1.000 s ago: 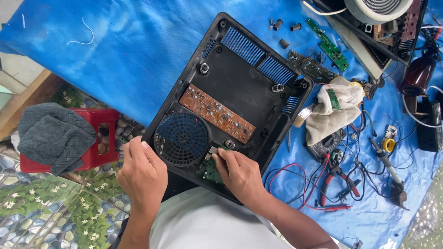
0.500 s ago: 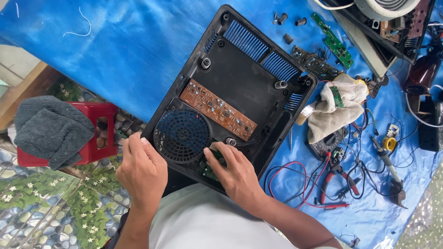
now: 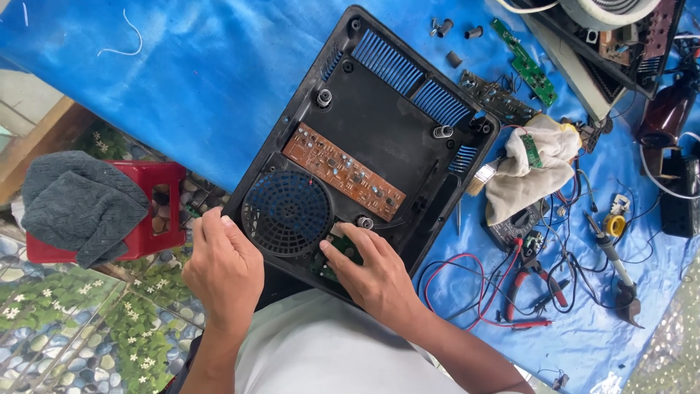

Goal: Cleaning the interior of an induction cooker casing and positioning the main and auxiliary circuit boards into their slots.

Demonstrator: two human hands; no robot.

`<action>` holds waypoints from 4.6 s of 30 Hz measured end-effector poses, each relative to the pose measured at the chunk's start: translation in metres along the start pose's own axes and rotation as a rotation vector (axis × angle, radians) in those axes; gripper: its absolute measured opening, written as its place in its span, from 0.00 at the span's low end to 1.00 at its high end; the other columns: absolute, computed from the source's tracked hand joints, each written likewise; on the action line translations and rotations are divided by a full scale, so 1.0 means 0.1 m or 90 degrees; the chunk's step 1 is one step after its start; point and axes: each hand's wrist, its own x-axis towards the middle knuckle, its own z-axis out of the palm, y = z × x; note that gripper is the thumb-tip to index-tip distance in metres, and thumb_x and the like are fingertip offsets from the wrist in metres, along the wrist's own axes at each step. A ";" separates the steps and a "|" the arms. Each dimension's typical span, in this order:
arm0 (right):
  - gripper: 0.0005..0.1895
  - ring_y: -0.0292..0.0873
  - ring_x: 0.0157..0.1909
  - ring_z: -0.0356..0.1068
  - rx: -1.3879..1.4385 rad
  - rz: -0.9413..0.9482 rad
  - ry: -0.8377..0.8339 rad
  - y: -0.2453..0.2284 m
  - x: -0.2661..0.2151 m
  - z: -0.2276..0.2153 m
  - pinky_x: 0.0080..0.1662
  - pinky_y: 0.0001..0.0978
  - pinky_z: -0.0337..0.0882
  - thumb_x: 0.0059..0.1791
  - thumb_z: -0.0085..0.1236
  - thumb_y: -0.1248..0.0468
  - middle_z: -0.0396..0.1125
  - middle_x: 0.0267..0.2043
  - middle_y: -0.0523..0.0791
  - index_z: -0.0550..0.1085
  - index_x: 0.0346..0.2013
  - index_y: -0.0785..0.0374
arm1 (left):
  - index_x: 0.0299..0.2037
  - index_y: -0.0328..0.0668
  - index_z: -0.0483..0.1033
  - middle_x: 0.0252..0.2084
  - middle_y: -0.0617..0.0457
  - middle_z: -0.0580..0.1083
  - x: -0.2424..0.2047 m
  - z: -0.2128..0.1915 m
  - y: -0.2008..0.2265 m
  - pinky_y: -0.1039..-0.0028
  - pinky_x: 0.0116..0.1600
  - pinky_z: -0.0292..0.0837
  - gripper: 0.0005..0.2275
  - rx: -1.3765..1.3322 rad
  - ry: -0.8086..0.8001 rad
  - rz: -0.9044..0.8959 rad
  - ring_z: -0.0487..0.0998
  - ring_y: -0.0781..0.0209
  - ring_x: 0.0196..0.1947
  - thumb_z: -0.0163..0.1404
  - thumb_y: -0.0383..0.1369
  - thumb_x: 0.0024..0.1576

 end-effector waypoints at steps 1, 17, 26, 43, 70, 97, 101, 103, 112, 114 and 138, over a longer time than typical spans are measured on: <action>0.19 0.57 0.55 0.69 0.001 -0.001 -0.001 0.00 -0.02 0.01 0.53 0.50 0.74 0.58 0.53 0.70 0.59 0.64 0.57 0.66 0.63 0.57 | 0.49 0.33 0.73 0.39 0.42 0.74 -0.01 0.00 -0.01 0.55 0.19 0.63 0.10 0.001 0.000 -0.002 0.74 0.34 0.23 0.38 0.29 0.71; 0.20 0.56 0.63 0.67 0.001 0.038 -0.024 0.05 -0.25 -0.40 0.60 0.50 0.71 0.54 0.62 0.64 0.64 0.66 0.53 0.69 0.60 0.58 | 0.48 0.32 0.73 0.38 0.44 0.72 0.01 0.01 0.00 0.61 0.18 0.59 0.10 0.006 0.013 0.013 0.71 0.41 0.20 0.37 0.28 0.72; 0.30 0.55 0.68 0.64 -0.007 0.174 -0.050 0.01 -0.69 -0.45 0.65 0.58 0.62 0.50 0.65 0.49 0.65 0.67 0.49 0.69 0.64 0.55 | 0.55 0.27 0.71 0.45 0.37 0.74 0.04 0.07 0.02 0.53 0.25 0.65 0.13 -0.109 -0.004 0.014 0.76 0.33 0.33 0.34 0.29 0.72; 0.38 0.52 0.74 0.60 -0.082 0.144 -0.113 -0.07 -0.74 -0.18 0.62 0.72 0.57 0.52 0.65 0.45 0.55 0.77 0.46 0.60 0.73 0.45 | 0.55 0.25 0.69 0.47 0.32 0.74 0.05 0.07 0.03 0.50 0.32 0.71 0.14 -0.158 0.001 0.026 0.77 0.30 0.41 0.38 0.32 0.72; 0.20 0.55 0.56 0.74 -0.044 0.202 0.323 0.30 -0.48 -0.31 0.67 0.62 0.65 0.35 0.81 0.58 0.75 0.54 0.47 0.83 0.39 0.55 | 0.51 0.34 0.79 0.31 0.45 0.76 0.56 0.26 0.15 0.59 0.29 0.73 0.10 -0.162 0.105 0.105 0.76 0.40 0.23 0.43 0.28 0.72; 0.02 0.42 0.36 0.62 -0.208 0.150 -0.039 0.53 0.17 -0.50 0.45 0.36 0.62 0.47 0.68 0.64 0.63 0.28 0.40 0.81 0.32 0.55 | 0.56 0.38 0.75 0.36 0.41 0.78 0.64 0.39 0.10 0.54 0.31 0.75 0.14 -0.135 0.072 0.059 0.80 0.36 0.25 0.36 0.33 0.73; 0.04 0.40 0.35 0.66 -0.177 0.141 0.023 0.67 0.10 -0.62 0.45 0.36 0.67 0.49 0.65 0.65 0.66 0.29 0.36 0.77 0.33 0.52 | 0.56 0.38 0.75 0.36 0.40 0.78 0.64 0.40 0.11 0.52 0.30 0.75 0.13 -0.141 0.071 0.050 0.79 0.35 0.25 0.36 0.33 0.73; 0.08 0.38 0.37 0.71 -0.188 0.143 0.063 0.81 0.00 -0.74 0.46 0.35 0.69 0.48 0.66 0.65 0.70 0.31 0.32 0.76 0.36 0.48 | 0.56 0.37 0.75 0.36 0.40 0.78 0.63 0.39 0.11 0.52 0.30 0.75 0.14 -0.145 0.068 0.050 0.79 0.34 0.25 0.36 0.32 0.73; 0.04 0.41 0.30 0.73 -0.081 0.399 0.358 1.71 -0.23 -1.27 0.36 0.30 0.70 0.52 0.70 0.70 0.75 0.30 0.43 0.80 0.39 0.60 | 0.56 0.42 0.77 0.39 0.41 0.80 0.61 0.40 0.07 0.51 0.35 0.75 0.12 -0.139 0.059 0.037 0.80 0.33 0.29 0.39 0.33 0.74; 0.06 0.39 0.36 0.72 -0.122 0.448 0.372 2.03 -0.26 -1.31 0.39 0.32 0.72 0.57 0.60 0.64 0.75 0.38 0.44 0.78 0.43 0.64 | 0.60 0.26 0.76 0.43 0.34 0.80 0.64 0.30 0.14 0.51 0.33 0.70 0.16 -0.134 0.015 0.049 0.79 0.32 0.35 0.38 0.30 0.73; 0.25 0.55 0.62 0.65 -0.117 0.511 0.208 2.39 -0.46 -1.21 0.62 0.53 0.59 0.50 0.61 0.49 0.68 0.61 0.52 0.78 0.54 0.62 | 0.64 0.35 0.80 0.39 0.39 0.81 0.55 0.57 -0.03 0.49 0.31 0.71 0.15 -0.013 0.028 -0.004 0.79 0.33 0.33 0.41 0.33 0.77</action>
